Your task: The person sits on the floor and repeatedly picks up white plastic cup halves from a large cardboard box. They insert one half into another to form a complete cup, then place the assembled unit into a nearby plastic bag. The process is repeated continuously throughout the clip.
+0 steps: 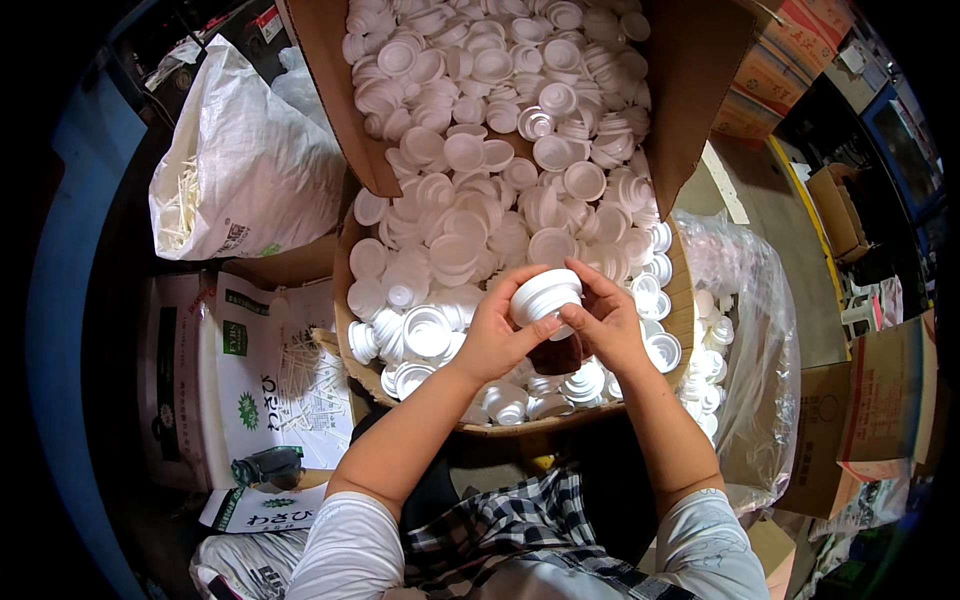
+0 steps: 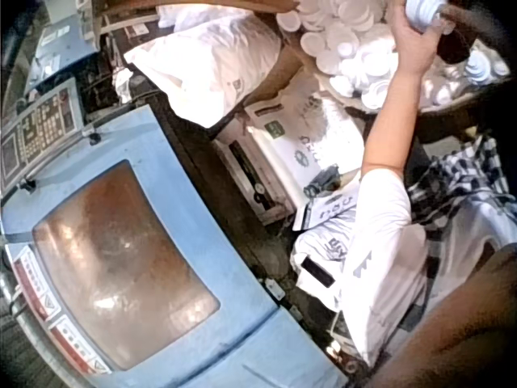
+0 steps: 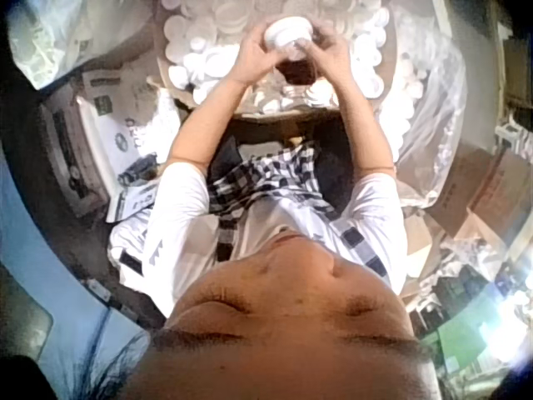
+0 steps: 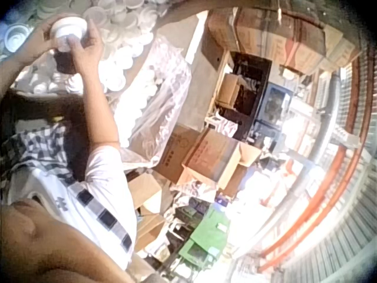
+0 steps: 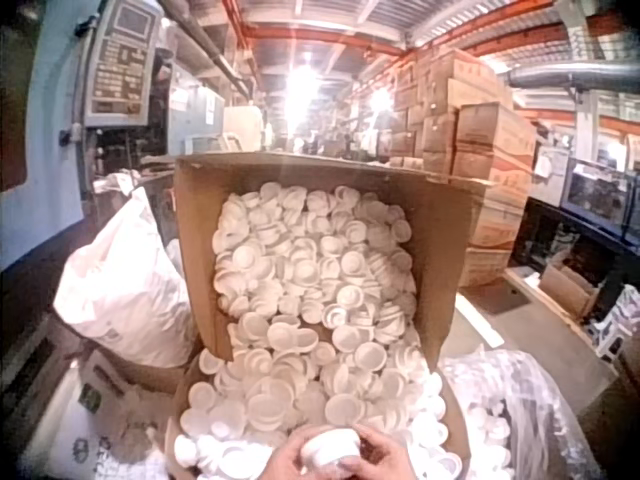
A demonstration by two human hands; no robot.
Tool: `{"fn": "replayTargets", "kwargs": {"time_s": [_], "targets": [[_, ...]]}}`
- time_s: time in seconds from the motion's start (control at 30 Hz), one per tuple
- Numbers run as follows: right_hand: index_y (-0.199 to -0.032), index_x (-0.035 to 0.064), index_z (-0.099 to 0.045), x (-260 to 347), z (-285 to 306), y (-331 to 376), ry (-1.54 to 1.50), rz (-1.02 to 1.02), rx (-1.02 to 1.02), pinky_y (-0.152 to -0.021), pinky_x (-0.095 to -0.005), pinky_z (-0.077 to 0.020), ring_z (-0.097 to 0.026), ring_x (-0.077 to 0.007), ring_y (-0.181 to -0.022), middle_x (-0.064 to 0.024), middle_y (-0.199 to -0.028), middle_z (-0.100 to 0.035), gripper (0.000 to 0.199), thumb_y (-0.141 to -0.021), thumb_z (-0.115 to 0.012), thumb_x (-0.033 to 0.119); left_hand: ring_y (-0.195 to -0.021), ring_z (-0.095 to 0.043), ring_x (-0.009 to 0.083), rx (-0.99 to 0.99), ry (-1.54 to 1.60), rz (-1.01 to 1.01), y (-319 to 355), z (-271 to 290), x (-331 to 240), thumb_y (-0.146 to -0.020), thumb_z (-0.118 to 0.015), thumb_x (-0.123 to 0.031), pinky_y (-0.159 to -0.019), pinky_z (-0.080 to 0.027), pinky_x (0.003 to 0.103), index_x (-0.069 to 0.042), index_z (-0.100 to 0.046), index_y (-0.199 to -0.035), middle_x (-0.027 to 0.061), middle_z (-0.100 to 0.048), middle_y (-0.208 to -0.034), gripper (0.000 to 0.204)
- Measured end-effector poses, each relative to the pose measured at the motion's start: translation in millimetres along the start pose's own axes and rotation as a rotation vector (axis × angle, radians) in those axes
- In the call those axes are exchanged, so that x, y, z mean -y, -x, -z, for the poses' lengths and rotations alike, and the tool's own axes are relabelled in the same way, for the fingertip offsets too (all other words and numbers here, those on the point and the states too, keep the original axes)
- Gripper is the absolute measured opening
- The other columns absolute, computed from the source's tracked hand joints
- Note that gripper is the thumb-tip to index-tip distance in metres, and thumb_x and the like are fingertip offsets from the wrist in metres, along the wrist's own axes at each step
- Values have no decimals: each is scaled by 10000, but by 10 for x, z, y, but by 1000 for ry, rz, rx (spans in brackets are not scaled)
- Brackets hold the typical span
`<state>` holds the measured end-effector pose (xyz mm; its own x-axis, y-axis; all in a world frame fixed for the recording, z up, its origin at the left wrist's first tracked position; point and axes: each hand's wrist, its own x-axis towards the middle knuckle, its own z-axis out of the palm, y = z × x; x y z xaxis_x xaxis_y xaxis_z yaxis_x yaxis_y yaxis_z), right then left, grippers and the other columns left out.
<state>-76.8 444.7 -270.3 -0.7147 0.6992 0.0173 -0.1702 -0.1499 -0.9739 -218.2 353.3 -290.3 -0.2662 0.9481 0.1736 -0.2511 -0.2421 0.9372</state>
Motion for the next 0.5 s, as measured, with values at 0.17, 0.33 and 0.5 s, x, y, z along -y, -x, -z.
{"fn": "replayTargets", "kwargs": {"time_s": [0.17,0.33,0.5], "targets": [[-1079,13,-488,-3,127,-42,-100,-34,37,-829,-294,-449,-549,-147,-914,-79,-1012,-567,408,-746,-719,61,-936,-538,126,-28,182,66,-2,-72,-52,-780,-679,-84,-853,-434,271,-7,-484,-1143,47,-552,-1035,419],[-1019,25,-499,-15,45,-4,-120,12,14,-794,-281,-458,-557,-138,-869,-73,-957,-579,364,-738,-727,64,-957,-539,130,6,54,-6,25,5,-13,-784,-687,-136,-816,-448,259,-5,-468,-1186,68,-558,-1066,476],[-1013,19,-511,-31,2,5,20,-45,-120,-762,-265,-465,-562,-126,-845,-71,-940,-588,358,-736,-731,73,-974,-531,142,-7,135,140,-7,24,-62,-811,-661,-184,-864,-416,278,-11,-446,-1222,65,-556,-1087,495]]}}
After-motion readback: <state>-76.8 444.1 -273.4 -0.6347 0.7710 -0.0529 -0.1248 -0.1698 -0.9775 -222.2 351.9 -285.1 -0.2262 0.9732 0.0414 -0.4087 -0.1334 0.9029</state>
